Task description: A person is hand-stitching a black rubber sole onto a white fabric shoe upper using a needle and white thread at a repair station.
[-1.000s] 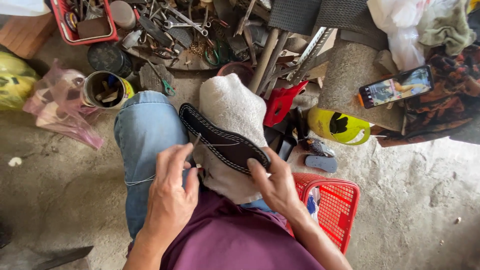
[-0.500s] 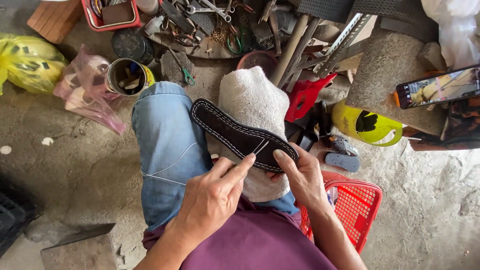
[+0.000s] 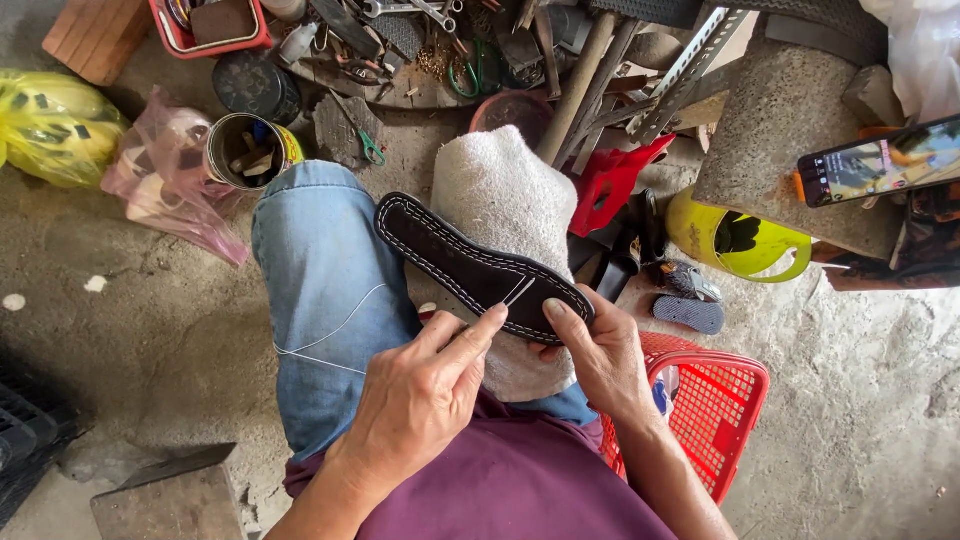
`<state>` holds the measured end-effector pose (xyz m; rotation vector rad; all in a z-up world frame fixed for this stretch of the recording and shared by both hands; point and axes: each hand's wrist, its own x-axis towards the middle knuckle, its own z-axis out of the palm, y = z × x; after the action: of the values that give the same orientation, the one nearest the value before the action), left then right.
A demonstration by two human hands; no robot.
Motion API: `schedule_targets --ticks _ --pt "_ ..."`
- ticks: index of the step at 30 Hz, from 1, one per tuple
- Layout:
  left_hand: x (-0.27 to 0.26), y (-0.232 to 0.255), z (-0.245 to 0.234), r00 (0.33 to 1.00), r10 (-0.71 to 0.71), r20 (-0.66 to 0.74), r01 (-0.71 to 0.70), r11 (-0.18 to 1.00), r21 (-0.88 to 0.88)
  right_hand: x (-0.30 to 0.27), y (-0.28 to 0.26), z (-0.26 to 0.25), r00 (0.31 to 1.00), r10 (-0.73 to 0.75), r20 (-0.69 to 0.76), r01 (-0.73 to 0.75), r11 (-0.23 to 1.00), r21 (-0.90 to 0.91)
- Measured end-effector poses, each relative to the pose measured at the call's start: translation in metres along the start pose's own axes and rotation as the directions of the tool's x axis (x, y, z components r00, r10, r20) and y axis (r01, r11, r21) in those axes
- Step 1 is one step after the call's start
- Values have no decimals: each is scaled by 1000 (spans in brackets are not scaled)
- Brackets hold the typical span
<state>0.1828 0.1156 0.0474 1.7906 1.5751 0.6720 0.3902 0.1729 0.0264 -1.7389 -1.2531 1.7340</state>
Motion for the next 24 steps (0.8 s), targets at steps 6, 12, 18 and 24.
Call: schedule_targets --ticks 6,12,18,24 --pt "2 2 -4 1000 -7 18 7 1000 -3 -1 0 1 1000 -11 -9 10 999 -46" --pt "2 -1 -6 1000 5 22 -6 1000 17 -5 -3 3 998 -54 -39 47 987 -154" --pt "1 -4 -10 1000 2 21 -3 1000 14 -8 -12 7 998 -43 -43 36 986 -161" --pt "1 -4 -10 1000 9 9 -9 1000 17 -9 -13 8 998 -29 -49 21 988 -155"
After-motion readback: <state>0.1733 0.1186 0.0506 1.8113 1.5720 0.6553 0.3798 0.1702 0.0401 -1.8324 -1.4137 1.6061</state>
